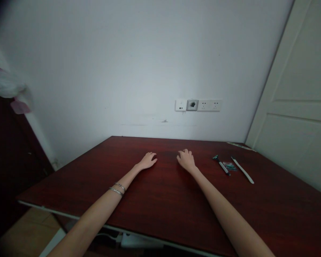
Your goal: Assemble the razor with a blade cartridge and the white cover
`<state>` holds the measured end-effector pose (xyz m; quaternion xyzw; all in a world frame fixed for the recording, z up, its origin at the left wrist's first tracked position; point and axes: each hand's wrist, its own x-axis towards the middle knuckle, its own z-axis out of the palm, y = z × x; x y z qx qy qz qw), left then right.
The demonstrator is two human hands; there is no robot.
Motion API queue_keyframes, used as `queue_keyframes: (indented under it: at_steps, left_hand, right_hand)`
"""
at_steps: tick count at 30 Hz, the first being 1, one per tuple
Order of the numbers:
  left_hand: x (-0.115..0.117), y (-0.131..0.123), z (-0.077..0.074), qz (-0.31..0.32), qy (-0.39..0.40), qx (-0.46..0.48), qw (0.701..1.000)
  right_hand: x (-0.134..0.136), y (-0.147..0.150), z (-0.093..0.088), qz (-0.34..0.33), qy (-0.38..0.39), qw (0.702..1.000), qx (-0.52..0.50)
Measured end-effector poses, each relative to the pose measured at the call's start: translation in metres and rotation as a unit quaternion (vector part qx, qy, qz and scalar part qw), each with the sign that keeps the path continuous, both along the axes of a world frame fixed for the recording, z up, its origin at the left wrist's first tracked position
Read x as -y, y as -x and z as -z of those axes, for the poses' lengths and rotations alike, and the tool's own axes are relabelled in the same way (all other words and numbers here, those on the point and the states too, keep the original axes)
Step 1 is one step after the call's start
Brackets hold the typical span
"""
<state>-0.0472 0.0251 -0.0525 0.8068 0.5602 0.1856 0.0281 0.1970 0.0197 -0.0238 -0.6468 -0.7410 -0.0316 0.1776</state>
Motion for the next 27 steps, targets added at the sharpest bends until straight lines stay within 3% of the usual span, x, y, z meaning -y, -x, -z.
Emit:
queue_keyframes:
  at_steps: [7, 27]
  left_hand:
    - [-0.008, 0.004, 0.008, -0.026, -0.006, -0.043, 0.999]
    - [-0.005, 0.000, 0.003, -0.016, -0.033, -0.067, 0.997]
  right_hand:
    - [0.004, -0.003, 0.025, -0.025, 0.005, 0.999, 0.024]
    - [0.008, -0.003, 0.024, -0.025, 0.022, 0.999, 0.020]
